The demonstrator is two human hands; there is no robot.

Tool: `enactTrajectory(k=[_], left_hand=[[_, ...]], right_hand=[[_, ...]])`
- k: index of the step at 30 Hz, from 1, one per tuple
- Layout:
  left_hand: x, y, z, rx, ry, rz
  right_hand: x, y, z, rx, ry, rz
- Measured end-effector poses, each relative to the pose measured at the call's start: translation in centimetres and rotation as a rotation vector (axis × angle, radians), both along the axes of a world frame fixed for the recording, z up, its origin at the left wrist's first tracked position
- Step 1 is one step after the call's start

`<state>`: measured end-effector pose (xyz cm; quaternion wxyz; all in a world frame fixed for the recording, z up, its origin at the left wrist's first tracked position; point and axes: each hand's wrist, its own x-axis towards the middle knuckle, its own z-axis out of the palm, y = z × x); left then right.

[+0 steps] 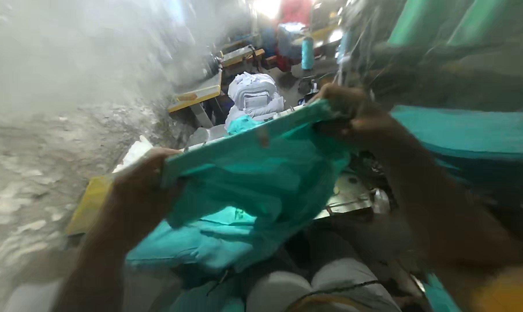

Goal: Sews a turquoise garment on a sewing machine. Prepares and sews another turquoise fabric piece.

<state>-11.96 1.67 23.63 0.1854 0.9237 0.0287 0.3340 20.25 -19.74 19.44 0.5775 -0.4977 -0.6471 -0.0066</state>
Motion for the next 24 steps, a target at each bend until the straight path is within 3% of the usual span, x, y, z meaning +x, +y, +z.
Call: enactTrajectory(k=[3,6,11,14,18,19,20,23,24], left_hand=[[-3.6,1.9,1.2,-0.133,-0.036,0.071],[-6.5,3.1,2.2,-0.151,-0.140,0.114],[-6.2,5.9,2.7,-0.455,-0.155,0.206],[-6.8,9.5,1.0,-0.490,-0.139,0.107],[-8.3,12.1,-1.0,-0.421,-0.086,-0.175],[-8.2,12.9,-1.5,-0.405,-0.048,-0.160],[-7.8,13.6,-2.0,-0.396,-0.017,-0.045],[-4.4,15.0,-4.3,-0.374,0.114,0.639],[-3.5,15.3,-5.5,-0.352,0.106,0.767]], right_hand=[[-1.8,1.9,0.5,-0.159,0.114,0.078],[-2.3,3.4,-0.2,-0.155,0.196,0.238],[-3.9,7.8,-2.1,-0.196,0.343,0.429],[-4.8,9.0,-3.1,-0.258,0.350,0.412],[-4.3,9.9,-4.6,-0.328,0.332,0.565],[-4.1,10.7,-4.9,-0.368,0.318,0.524],[-4.1,11.7,-5.2,-0.406,0.261,0.388],[-4.9,13.7,-6.6,-0.541,0.075,-0.145],[-5.2,13.7,-7.2,-0.578,0.073,-0.239]])
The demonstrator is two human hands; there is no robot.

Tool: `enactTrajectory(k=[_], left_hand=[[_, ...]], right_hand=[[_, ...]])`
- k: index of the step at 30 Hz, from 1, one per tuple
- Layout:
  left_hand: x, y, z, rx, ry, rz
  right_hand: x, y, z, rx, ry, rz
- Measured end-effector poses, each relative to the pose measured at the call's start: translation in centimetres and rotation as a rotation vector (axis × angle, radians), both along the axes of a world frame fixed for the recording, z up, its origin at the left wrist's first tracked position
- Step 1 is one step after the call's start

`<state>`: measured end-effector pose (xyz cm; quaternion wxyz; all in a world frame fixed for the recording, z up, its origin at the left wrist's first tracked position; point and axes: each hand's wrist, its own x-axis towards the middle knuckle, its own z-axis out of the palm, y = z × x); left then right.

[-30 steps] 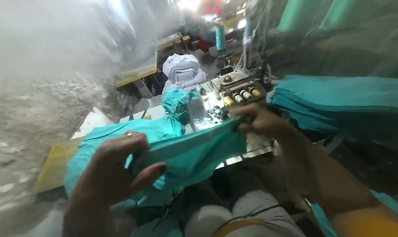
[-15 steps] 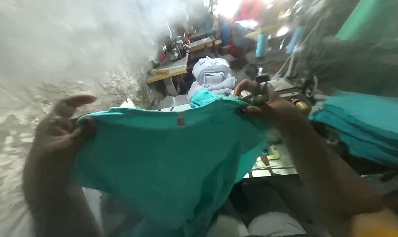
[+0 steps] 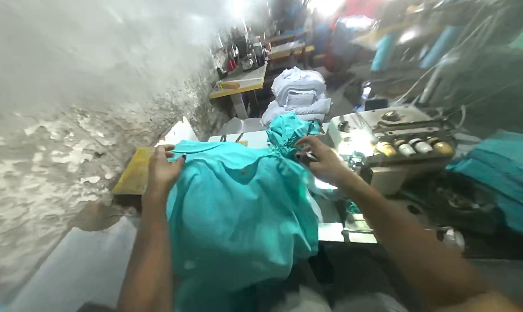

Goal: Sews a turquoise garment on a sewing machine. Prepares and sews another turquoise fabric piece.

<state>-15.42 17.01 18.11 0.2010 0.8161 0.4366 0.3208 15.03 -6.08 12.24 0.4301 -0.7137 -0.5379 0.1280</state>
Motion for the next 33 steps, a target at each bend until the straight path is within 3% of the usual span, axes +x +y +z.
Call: enactTrajectory(k=[3,5,6,7,9,12,13,15,18,21,24,27,29,31,33], left_hand=[[0.6,-5.3,-4.3,0.155,-0.072,-0.071],[1.0,-11.4,-9.1,0.222,-0.185,-0.282],[1.5,-14.6,-11.6,0.145,-0.219,-0.421],[2.0,-17.7,-14.0,-0.015,-0.224,-0.542],[3.1,-23.0,-18.4,-0.571,-0.190,-0.618],[4.8,-26.8,-24.6,-1.507,-0.549,-0.309],[5.1,-27.1,-26.1,-1.704,-0.730,-0.161],[5.5,-26.4,-27.7,-1.882,-1.007,0.063],[5.7,-25.2,-28.0,-1.933,-1.150,0.184],[6.9,-25.5,-27.5,-2.014,-1.115,0.241],[7.5,-26.7,-27.2,-2.086,-1.050,0.185],[7.7,-27.2,-26.0,-2.050,-1.134,0.102],[8.3,-27.5,-24.2,-1.991,-1.072,0.134],[8.6,-29.1,-22.5,-1.637,-0.906,0.093],[8.0,-30.7,-22.9,-0.913,-0.803,-0.080]], right_hand=[[-1.8,-2.6,-2.9,0.003,0.001,-0.072],[-2.6,-4.1,-5.3,-0.177,0.039,-0.015],[-2.9,-4.3,-6.4,-0.289,0.053,0.018],[-3.1,-4.2,-7.5,-0.402,0.057,0.028],[-3.7,-3.5,-9.7,-0.547,0.053,-0.008],[-5.0,-2.3,-11.8,-0.662,0.007,-0.061],[-5.5,-2.1,-11.9,-0.708,-0.030,-0.061],[-5.9,-2.1,-12.1,-0.736,-0.069,-0.049],[-5.5,-2.6,-12.3,-0.688,-0.039,-0.020],[-4.6,-3.5,-12.5,-0.490,0.175,0.001],[-4.2,-4.4,-12.2,-0.321,0.394,0.001],[-3.7,-5.1,-11.9,-0.225,0.486,0.014],[-4.0,-5.2,-11.8,-0.178,0.569,0.036],[-4.6,-5.3,-11.6,-0.135,0.592,0.037],[-5.0,-5.4,-11.4,-0.104,0.599,0.042]])
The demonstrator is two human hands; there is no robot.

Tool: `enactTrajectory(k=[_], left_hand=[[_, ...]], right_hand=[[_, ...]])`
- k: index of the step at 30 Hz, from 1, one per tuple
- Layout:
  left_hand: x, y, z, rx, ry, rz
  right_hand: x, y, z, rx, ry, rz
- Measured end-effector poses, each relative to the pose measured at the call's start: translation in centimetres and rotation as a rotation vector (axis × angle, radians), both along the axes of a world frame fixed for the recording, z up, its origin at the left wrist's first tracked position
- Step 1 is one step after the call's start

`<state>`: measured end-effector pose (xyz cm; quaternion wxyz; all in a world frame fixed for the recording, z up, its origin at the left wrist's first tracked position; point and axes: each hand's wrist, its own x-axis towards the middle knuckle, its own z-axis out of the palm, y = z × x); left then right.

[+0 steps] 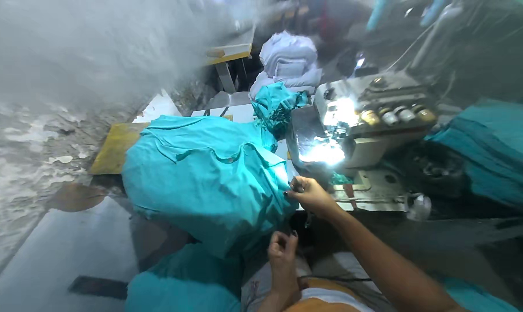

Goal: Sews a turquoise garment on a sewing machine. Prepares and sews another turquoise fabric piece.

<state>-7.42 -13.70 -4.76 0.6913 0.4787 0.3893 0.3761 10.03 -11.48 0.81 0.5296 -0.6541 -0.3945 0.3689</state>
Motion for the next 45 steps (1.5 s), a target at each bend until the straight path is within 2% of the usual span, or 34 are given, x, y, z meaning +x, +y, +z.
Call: enactTrajectory(k=[1,2,3,5,7,10,11,14,16,18,20,22,23,27,29,33,38,42,45], left_hand=[[-0.1,0.3,-0.7,0.340,0.045,0.074],[-0.2,1.1,-1.1,0.563,0.110,0.121],[-0.1,1.9,-1.1,0.654,0.184,0.134],[0.1,2.8,-0.5,0.642,0.338,0.086],[0.1,3.3,-1.0,0.761,0.460,0.094],[-0.9,3.9,-2.5,0.936,0.468,0.129],[-1.6,4.0,-2.7,0.898,0.444,0.101],[-4.7,4.3,-0.9,0.437,0.245,-0.130],[-6.6,4.8,-0.1,0.270,0.116,-0.188],[-7.7,5.1,0.3,0.226,0.063,-0.119],[-8.0,5.3,1.4,0.175,0.031,0.031],[-7.7,5.3,2.9,0.197,0.017,0.132],[-7.4,5.0,3.2,0.274,0.034,0.120],[-4.3,3.3,1.9,0.812,0.245,-0.021],[-2.3,3.1,0.7,0.919,0.325,0.000],[-2.0,3.6,-1.2,0.955,0.508,0.082],[-6.7,5.1,-1.3,0.766,0.732,0.006],[-9.6,6.3,0.4,0.598,0.819,-0.185],[-10.8,7.6,2.1,0.559,0.714,-0.567]], right_hand=[[-0.1,-0.1,0.1,0.008,0.016,0.003],[-0.3,-0.3,0.3,0.012,0.044,0.011],[-0.5,-0.5,0.7,0.010,0.076,0.026],[-1.2,-1.1,1.5,0.009,0.117,0.056],[-1.9,-1.7,2.3,0.012,0.125,0.090],[-2.2,-2.5,2.6,0.017,0.131,0.111],[-2.1,-2.8,2.4,0.030,0.126,0.108],[-1.7,-3.9,1.7,0.071,0.076,0.069],[-1.2,-4.5,1.1,0.093,0.054,0.035],[-1.1,-4.8,0.7,0.096,0.094,0.014],[-1.5,-5.2,0.3,0.099,0.164,-0.010],[-1.6,-5.4,0.1,0.120,0.223,-0.045],[-1.5,-5.4,0.2,0.121,0.242,-0.053],[-2.1,-5.3,1.1,0.097,0.168,0.061],[-2.9,-5.3,1.3,0.105,0.092,0.145],[-3.4,-5.8,1.1,0.170,0.033,0.158],[-2.5,-6.1,0.5,0.121,0.038,0.096],[-2.1,-5.9,-0.7,0.027,0.045,0.061],[-1.5,-5.9,-1.8,-0.074,-0.018,0.035]])
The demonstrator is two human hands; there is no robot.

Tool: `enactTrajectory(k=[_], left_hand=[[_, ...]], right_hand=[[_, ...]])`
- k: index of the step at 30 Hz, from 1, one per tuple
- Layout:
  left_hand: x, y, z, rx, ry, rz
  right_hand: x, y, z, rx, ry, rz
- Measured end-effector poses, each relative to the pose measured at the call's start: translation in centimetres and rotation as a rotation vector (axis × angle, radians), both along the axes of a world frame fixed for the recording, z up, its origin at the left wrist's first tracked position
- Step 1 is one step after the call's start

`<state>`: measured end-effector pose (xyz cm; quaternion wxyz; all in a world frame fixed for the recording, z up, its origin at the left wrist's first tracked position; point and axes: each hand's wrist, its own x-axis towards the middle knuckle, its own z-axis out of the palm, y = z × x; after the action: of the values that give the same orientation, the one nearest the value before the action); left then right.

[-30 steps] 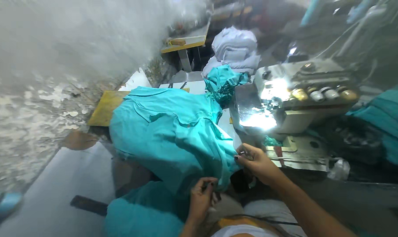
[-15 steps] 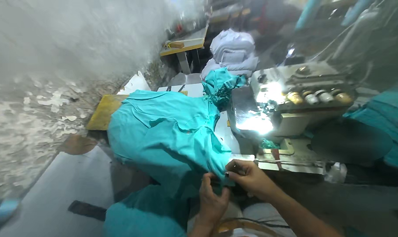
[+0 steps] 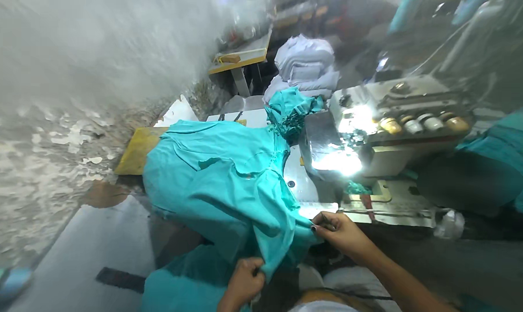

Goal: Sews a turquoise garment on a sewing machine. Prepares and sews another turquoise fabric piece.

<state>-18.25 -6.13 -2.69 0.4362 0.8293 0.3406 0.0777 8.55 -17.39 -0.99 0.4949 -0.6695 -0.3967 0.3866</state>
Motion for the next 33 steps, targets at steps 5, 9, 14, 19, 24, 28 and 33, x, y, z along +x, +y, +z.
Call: enactTrajectory(k=[5,9,14,19,24,28,33], left_hand=[[-0.4,4.6,3.3,0.032,-0.038,-0.408],[3.2,11.6,8.2,0.639,-0.291,0.017],[11.1,20.4,10.4,0.646,0.175,-0.063],[12.2,23.7,13.8,0.541,0.618,-0.213],[7.3,23.3,16.3,-0.122,-0.369,-0.624],[9.9,17.2,16.7,-0.427,-0.706,-0.947],[12.7,11.8,14.3,-0.684,-0.875,-0.657]], right_hand=[[1.7,0.7,0.1,-0.156,-0.300,0.167],[2.4,5.6,2.8,0.094,-0.533,-0.023],[3.3,16.0,5.8,-0.070,-0.541,0.238],[4.1,17.7,5.9,-0.111,-0.619,0.426],[7.5,10.4,6.2,0.556,-0.118,0.452],[9.0,5.7,8.3,0.925,0.281,0.645],[10.1,0.5,9.4,0.956,0.168,0.515]])
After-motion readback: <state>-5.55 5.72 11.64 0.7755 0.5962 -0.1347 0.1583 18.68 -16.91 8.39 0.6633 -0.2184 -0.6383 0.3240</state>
